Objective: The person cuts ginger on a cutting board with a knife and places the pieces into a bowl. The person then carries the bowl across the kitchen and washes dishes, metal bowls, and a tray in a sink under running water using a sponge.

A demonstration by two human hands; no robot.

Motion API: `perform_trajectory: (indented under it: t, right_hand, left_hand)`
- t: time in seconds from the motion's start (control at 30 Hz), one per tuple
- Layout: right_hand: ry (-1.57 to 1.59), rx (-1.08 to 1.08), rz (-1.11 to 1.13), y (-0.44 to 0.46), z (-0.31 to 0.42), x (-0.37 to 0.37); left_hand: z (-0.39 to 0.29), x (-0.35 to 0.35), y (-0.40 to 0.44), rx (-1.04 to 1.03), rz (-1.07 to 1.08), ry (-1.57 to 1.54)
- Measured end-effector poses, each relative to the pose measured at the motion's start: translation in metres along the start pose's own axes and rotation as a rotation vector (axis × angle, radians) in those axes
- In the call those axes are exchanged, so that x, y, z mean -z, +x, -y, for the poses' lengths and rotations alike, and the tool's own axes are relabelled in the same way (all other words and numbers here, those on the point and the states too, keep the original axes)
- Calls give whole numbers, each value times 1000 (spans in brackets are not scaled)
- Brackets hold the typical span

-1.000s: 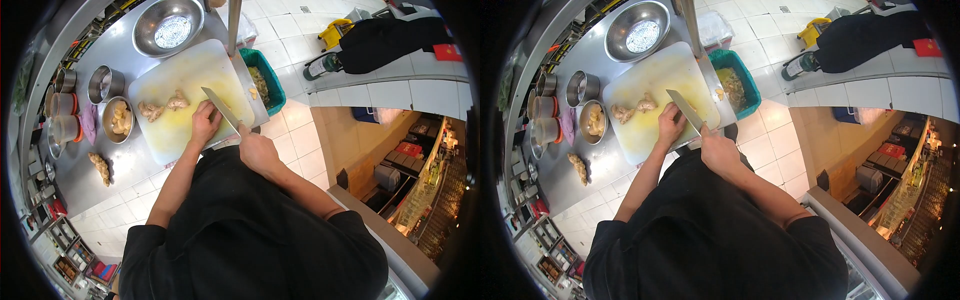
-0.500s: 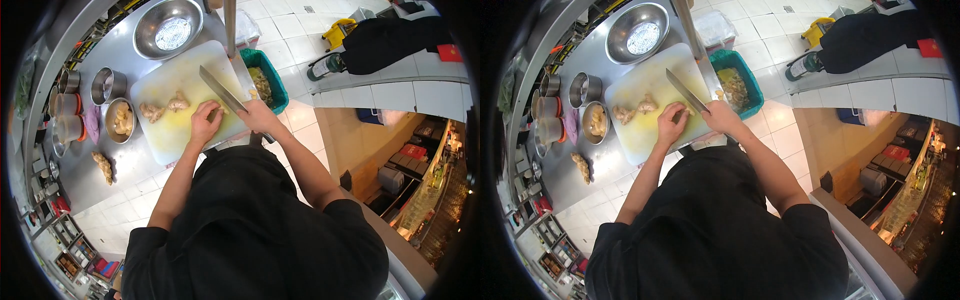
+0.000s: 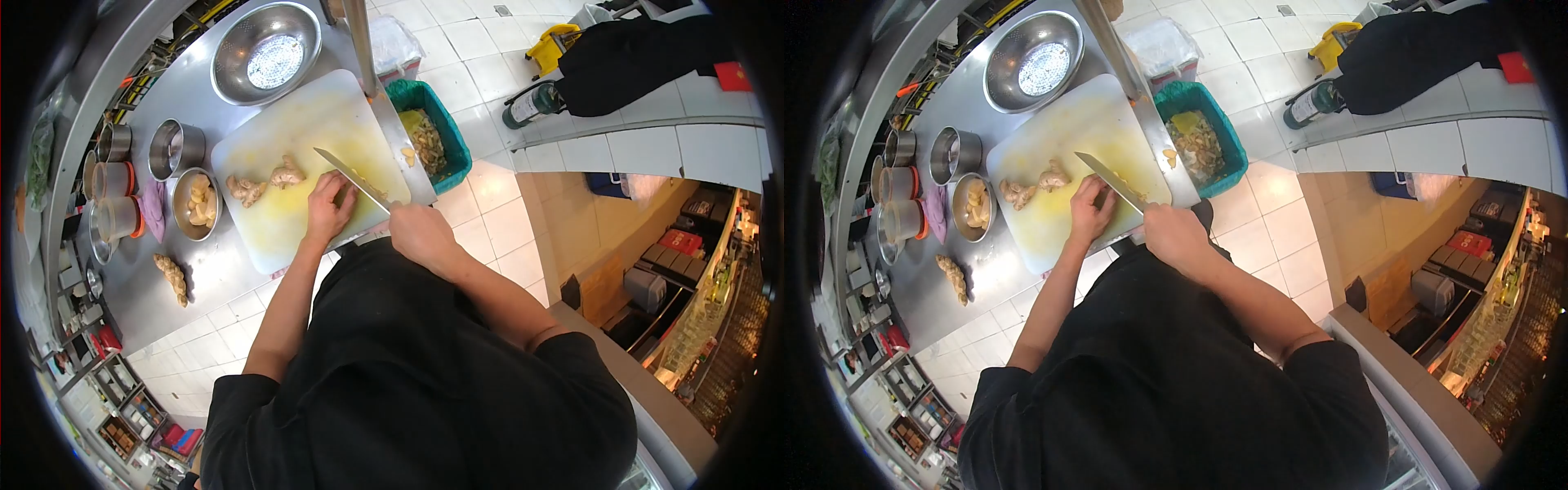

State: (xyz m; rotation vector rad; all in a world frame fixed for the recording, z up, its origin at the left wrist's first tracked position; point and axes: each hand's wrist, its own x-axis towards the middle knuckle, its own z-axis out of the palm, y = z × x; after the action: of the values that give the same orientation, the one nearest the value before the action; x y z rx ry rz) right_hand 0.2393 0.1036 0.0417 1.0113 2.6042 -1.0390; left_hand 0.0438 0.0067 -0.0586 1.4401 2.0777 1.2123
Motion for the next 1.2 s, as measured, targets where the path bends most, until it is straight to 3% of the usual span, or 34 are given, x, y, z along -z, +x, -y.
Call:
perform_trajectory:
  t: [0.2,0.3,0.37,0.43,0.5,0.67,0.73,0.8,0.87,0.97,1.0,1.07,1.13,1.2]
  right_hand:
    - [78,59,-126,61,-30,-24]
    - [230,204,-149,61,-50,-9]
    - [492,-121,121,43,-45,23]
    - [603,-142,69,34,-75,15]
    - [460,-85,-189,25,-96,14]
    - [412,-124,-177,12,-74,29]
    - [623,-151,-171,10,-64,25]
    - [577,-140,-154,15,-55,23]
    - [527,-158,-157,15,-52,17]
    - [491,-13,-288,19,-59,-1]
    - [499,-10,-271,20,-58,-4]
    - [488,-8,-231,26,-60,-13]
    - [370,16,-221,29,-49,-7]
    - [270,12,-216,28,-36,-7]
  left_hand:
    - [0,2,-1,-21,11,-4]
    - [-6,2,-2,-17,3,-57]
    - [-8,-1,-3,8,-3,-88]
    - [-2,-8,0,-42,14,33]
    - [-7,-5,6,-131,26,118]
    - [-3,26,3,-116,21,186]
    - [7,54,3,-64,-231,289]
    - [41,101,3,-7,-521,453]
    - [63,159,4,191,-727,435]
    - [77,219,-2,505,-586,942]
    - [77,216,0,500,-578,932]
    - [76,210,4,151,-535,726]
    - [36,176,17,394,-228,153]
    - [31,140,18,-35,-33,499]
